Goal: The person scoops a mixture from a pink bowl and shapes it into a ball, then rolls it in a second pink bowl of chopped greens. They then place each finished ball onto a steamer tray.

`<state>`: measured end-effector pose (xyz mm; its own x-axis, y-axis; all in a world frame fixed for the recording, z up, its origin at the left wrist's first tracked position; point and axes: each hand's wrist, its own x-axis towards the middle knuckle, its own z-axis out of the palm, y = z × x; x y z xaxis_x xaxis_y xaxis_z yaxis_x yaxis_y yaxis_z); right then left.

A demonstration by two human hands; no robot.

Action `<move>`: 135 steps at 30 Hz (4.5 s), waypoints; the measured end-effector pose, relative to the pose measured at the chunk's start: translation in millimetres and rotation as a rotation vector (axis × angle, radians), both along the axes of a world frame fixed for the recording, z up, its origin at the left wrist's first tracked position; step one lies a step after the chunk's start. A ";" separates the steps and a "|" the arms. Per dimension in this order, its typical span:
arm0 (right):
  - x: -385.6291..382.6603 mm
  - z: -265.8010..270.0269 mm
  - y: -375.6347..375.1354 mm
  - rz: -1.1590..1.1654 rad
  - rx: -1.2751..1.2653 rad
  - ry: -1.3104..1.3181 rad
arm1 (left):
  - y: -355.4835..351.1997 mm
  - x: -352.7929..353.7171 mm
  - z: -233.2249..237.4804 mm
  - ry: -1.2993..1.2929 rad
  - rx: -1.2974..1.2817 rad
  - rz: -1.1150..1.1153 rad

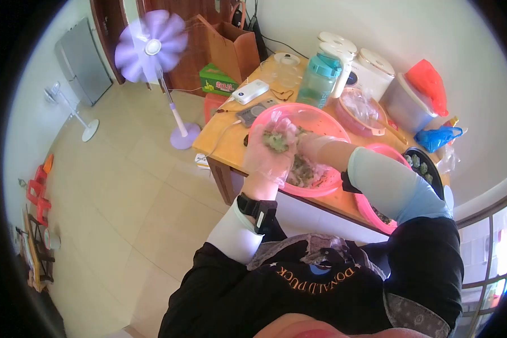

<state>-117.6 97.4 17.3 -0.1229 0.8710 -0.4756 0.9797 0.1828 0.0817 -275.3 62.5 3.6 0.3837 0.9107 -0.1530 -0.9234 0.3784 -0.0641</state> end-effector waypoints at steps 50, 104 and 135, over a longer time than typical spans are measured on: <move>81.7 53.0 -182.0 0.283 0.556 1.178 | -105.5 94.9 19.8 -0.116 0.285 -0.115; 87.3 37.3 -199.4 0.359 0.715 0.706 | -103.9 107.8 5.9 -0.031 0.321 -0.190; 84.0 62.6 -211.9 0.291 0.603 0.987 | -106.7 113.0 8.5 -0.074 0.321 -0.167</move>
